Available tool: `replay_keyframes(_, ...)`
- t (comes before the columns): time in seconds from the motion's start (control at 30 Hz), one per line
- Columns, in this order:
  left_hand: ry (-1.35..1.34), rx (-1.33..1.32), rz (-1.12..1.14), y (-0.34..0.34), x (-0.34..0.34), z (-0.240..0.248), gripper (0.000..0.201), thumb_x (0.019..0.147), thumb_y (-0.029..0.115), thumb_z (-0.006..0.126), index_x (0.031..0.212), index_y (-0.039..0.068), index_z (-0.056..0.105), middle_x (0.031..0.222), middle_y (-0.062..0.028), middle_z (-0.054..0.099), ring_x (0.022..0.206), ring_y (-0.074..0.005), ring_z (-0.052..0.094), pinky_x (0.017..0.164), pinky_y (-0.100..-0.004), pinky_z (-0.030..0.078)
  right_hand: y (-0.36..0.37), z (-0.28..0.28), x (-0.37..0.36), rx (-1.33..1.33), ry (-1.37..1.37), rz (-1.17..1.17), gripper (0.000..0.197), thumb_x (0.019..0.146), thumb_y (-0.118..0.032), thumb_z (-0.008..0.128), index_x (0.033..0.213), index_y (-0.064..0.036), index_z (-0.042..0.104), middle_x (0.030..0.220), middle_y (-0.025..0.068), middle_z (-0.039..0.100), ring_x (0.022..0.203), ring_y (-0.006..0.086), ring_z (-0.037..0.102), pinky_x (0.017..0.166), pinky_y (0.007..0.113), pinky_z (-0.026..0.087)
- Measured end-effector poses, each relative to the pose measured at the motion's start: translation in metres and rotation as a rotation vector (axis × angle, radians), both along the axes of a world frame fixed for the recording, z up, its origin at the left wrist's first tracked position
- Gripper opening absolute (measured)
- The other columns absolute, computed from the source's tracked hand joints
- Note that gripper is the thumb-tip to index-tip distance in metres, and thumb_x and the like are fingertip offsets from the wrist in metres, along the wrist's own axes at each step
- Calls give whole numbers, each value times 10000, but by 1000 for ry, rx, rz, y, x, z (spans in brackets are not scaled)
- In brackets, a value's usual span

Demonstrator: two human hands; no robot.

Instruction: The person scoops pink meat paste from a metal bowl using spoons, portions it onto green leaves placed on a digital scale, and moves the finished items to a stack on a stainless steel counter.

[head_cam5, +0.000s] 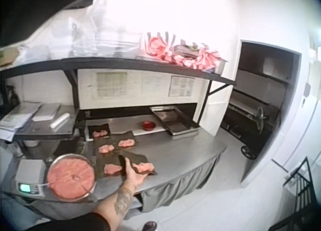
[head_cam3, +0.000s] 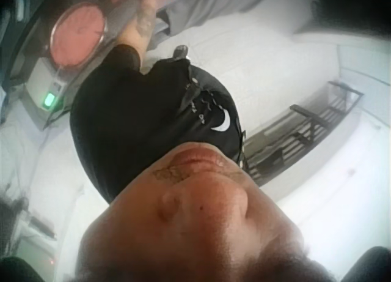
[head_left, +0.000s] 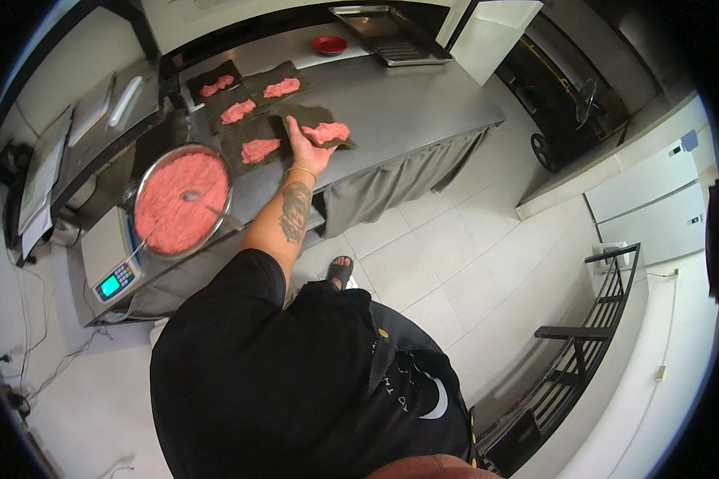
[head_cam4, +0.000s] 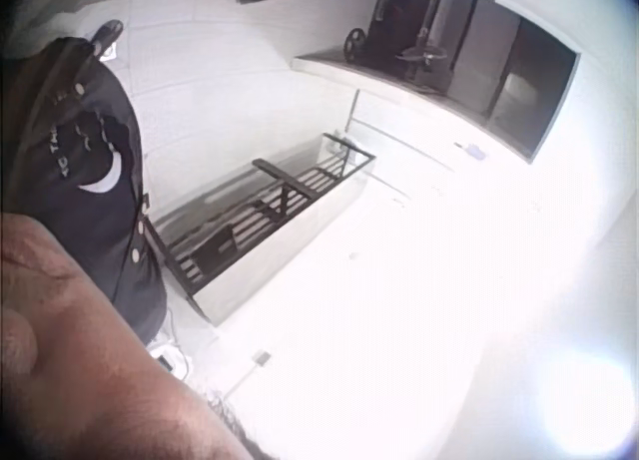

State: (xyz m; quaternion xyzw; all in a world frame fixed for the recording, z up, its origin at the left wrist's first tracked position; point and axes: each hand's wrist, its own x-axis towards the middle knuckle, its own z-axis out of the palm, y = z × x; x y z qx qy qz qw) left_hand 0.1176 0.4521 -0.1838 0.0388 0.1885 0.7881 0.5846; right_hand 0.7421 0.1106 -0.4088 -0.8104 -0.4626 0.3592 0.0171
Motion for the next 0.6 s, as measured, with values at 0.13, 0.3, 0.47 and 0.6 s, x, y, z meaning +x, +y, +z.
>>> replay_keyframes(0.13,20,-110,145,51,-13,-20,874,960,808,423,1511,133,489,1528,-106,540,1434,-326,489,1240,-605,242,58,27,-11,42,29,12,521,953,-499,653,1050,-1,772,1027,226,772,989,376,749,874,452,573)
replay_keyframes(0.3,106,-206,195,75,-29,-24,777,985,744,450,1515,178,489,1550,-56,532,1440,-300,488,1258,-584,161,126,49,-20,43,31,49,509,945,-483,672,1063,3,769,1025,222,775,983,368,752,871,442,573)
replay_keyframes(0.47,178,-370,255,83,-40,-26,781,978,725,507,1541,185,471,1526,-47,544,1441,-231,464,1249,-608,97,191,62,-30,63,34,111,499,938,-467,692,1076,7,767,1023,217,778,976,360,755,868,433,572)
replay_keyframes(0.6,395,-430,279,76,-46,-11,843,966,678,572,1572,109,430,1541,-88,533,1447,-251,457,1257,-506,186,229,66,-37,102,48,174,493,932,-455,708,1086,9,765,1021,214,780,971,353,757,865,425,572)
